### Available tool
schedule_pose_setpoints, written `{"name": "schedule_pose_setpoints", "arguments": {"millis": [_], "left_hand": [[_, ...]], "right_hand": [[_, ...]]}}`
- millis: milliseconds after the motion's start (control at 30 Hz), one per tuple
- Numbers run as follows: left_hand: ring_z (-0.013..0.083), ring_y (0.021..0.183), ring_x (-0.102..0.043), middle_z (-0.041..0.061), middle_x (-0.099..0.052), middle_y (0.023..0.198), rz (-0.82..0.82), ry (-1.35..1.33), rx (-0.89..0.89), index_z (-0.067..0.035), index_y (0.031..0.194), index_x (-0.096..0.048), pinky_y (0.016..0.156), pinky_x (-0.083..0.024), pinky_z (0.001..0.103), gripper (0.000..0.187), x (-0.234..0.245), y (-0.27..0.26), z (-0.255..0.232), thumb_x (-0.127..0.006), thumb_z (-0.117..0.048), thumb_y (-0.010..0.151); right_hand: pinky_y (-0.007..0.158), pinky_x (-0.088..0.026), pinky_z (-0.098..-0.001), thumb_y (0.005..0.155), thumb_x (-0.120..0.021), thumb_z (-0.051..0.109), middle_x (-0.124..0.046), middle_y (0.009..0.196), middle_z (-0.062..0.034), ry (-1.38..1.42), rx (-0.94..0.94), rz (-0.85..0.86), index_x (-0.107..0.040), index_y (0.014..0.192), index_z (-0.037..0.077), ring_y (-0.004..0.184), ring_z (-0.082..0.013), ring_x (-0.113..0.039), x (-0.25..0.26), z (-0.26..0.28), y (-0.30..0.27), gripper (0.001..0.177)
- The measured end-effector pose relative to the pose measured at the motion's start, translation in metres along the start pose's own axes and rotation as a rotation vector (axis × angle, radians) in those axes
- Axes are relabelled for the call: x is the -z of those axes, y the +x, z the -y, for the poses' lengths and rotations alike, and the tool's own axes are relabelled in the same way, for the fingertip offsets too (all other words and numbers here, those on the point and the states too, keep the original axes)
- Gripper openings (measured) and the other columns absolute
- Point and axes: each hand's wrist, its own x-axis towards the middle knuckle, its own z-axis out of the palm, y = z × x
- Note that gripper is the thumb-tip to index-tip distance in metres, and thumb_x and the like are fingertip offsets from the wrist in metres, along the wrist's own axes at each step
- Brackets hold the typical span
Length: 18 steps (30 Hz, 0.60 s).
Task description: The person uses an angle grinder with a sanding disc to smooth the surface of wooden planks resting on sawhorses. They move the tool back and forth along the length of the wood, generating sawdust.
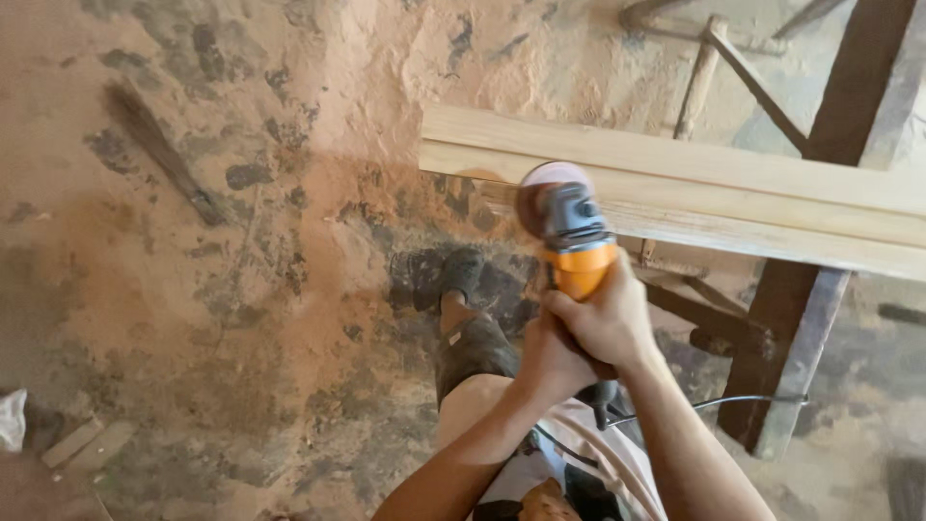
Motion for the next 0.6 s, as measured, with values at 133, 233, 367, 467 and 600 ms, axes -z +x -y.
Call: {"name": "schedule_pose_setpoints", "arguments": {"millis": [133, 233, 367, 467, 600], "left_hand": [[0.0258, 0.105, -0.076, 0.013, -0.076, 0.11, -0.016, 0.048, 0.022, -0.005, 0.125, -0.059, 0.089, -0.06, 0.037, 0.085, 0.043, 0.004, 0.024, -0.095, -0.038, 0.056], [0.0248, 0.107, -0.075, 0.012, -0.076, 0.112, 0.029, -0.087, -0.035, -0.005, 0.122, -0.065, 0.09, -0.06, 0.037, 0.077, 0.062, -0.001, 0.039, -0.095, -0.035, 0.058], [0.0246, 0.105, -0.075, 0.011, -0.076, 0.111, 0.134, -0.106, -0.021, -0.007, 0.121, -0.066, 0.09, -0.06, 0.037, 0.075, 0.062, -0.001, 0.039, -0.095, -0.036, 0.058], [0.0244, 0.103, -0.075, 0.01, -0.077, 0.109, 0.223, -0.036, -0.026, -0.009, 0.12, -0.067, 0.089, -0.06, 0.037, 0.073, 0.049, 0.003, 0.037, -0.095, -0.037, 0.058], [0.0243, 0.101, -0.076, 0.009, -0.077, 0.108, 0.364, 0.121, -0.029, -0.011, 0.118, -0.068, 0.088, -0.06, 0.037, 0.071, 0.03, 0.004, 0.03, -0.094, -0.039, 0.058]], "right_hand": [[0.08, -0.055, -0.0511, 0.07, -0.083, 0.029, -0.07, 0.097, -0.0301, -0.091, -0.034, 0.134, -0.046, 0.122, -0.003, 0.092, -0.047, -0.069, -0.041, 0.03, 0.01, 0.071], [0.079, -0.054, -0.0531, 0.073, -0.081, 0.028, -0.069, 0.092, -0.0326, -0.067, -0.001, 0.185, -0.043, 0.114, -0.004, 0.091, -0.05, -0.069, -0.058, 0.037, 0.011, 0.064], [0.078, -0.054, -0.0538, 0.073, -0.08, 0.027, -0.068, 0.089, -0.034, -0.043, -0.047, 0.184, -0.04, 0.112, -0.005, 0.089, -0.0517, -0.068, -0.052, 0.037, 0.005, 0.065], [0.076, -0.054, -0.0535, 0.069, -0.082, 0.027, -0.068, 0.093, -0.0328, -0.01, -0.075, 0.084, -0.043, 0.111, -0.003, 0.089, -0.0498, -0.069, -0.042, 0.025, -0.002, 0.065], [0.08, -0.056, -0.0504, 0.072, -0.083, 0.031, -0.07, 0.098, -0.0305, -0.029, -0.25, 0.002, -0.044, 0.117, -0.003, 0.095, -0.0463, -0.07, -0.027, -0.004, -0.012, 0.069]]}}
